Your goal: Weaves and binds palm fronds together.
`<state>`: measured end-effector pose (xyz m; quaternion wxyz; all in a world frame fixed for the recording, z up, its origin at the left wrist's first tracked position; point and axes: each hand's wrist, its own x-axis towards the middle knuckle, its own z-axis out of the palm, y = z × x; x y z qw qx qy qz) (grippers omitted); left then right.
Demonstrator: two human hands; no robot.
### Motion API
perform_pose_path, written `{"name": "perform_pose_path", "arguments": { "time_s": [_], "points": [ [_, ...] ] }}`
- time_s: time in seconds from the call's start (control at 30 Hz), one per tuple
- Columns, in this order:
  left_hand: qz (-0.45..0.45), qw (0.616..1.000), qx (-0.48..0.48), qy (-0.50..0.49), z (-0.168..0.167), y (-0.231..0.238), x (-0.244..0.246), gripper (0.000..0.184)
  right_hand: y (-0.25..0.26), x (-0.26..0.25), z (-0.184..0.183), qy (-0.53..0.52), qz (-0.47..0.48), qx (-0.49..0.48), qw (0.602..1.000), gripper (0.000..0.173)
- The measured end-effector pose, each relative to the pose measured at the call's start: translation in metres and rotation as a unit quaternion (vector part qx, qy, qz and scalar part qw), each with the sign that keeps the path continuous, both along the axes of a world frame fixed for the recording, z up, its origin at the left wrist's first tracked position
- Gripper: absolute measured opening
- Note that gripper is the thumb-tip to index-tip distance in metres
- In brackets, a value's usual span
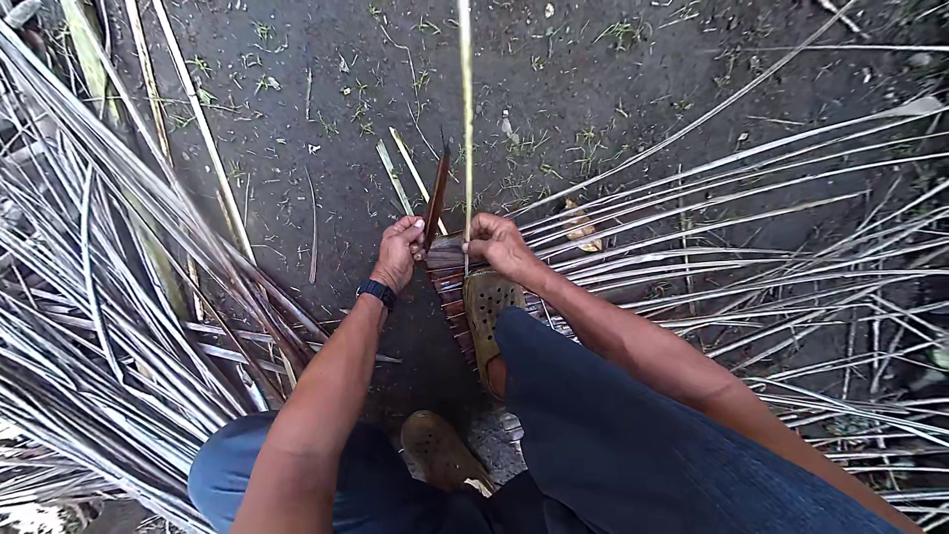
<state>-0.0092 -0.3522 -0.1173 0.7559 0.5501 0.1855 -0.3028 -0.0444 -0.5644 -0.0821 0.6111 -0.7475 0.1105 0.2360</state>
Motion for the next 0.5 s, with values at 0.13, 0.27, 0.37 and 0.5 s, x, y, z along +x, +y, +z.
{"name": "perform_pose_path", "arguments": {
  "time_s": [0.13,0.27,0.37,0.5],
  "points": [
    [-0.132,0.964,0.213,-0.085,0.006,-0.025,0.000,0.022,-0.002,-0.020,-0.003,-0.143,0.028,-0.073,0.987,0.011],
    [-0.294,0.883,0.333,-0.151,0.011,-0.036,-0.005,0.026,0.014,0.003,-0.012,-0.194,0.133,-0.222,0.946,0.020],
    [-0.200,0.890,0.393,-0.118,0.019,-0.017,-0.016,0.030,0.020,0.020,-0.017,-0.122,0.203,-0.272,0.933,0.031],
    [-0.202,0.883,0.420,-0.051,0.014,0.008,-0.025,0.029,0.016,0.013,-0.013,-0.130,0.258,-0.261,0.921,0.039]
  ]
}}
